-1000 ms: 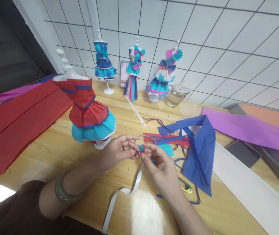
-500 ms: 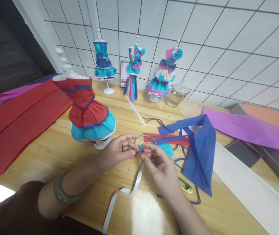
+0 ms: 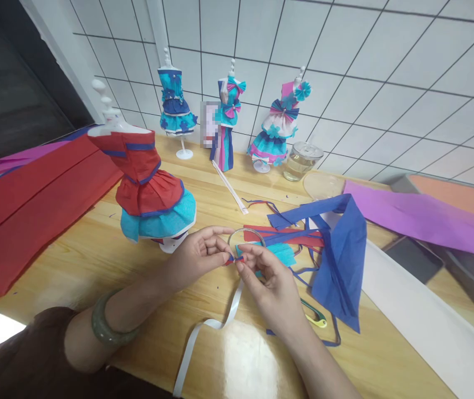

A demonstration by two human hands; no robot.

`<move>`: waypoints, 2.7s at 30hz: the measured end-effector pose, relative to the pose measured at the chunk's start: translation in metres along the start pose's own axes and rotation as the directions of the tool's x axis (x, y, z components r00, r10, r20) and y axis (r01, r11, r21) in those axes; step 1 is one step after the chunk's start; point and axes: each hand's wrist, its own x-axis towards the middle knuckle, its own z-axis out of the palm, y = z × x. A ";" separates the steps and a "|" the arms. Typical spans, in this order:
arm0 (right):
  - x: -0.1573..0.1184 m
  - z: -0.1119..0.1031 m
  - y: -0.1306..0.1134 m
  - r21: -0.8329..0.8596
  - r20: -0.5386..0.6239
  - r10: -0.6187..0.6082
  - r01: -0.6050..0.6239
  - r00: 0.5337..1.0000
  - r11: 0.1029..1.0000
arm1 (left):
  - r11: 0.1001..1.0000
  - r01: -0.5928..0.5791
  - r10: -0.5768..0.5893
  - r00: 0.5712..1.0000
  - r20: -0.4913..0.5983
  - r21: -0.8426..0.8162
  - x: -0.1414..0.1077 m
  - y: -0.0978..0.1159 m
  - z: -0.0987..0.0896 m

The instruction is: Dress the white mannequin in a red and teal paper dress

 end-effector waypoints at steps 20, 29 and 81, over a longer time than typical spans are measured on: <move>0.002 0.005 0.002 0.098 -0.001 0.044 -0.043 0.999 0.994 | 0.837 -0.324 0.337 0.940 0.050 0.441 -0.010 0.001 0.008; 0.002 0.005 0.000 0.112 -0.033 0.031 -0.027 0.999 0.993 | 0.909 -0.274 0.283 0.959 0.016 0.316 -0.010 -0.001 0.006; 0.004 0.011 -0.001 0.314 -0.113 0.127 -0.086 0.985 0.945 | 0.990 -0.062 0.058 0.998 0.032 0.126 -0.007 -0.008 0.014</move>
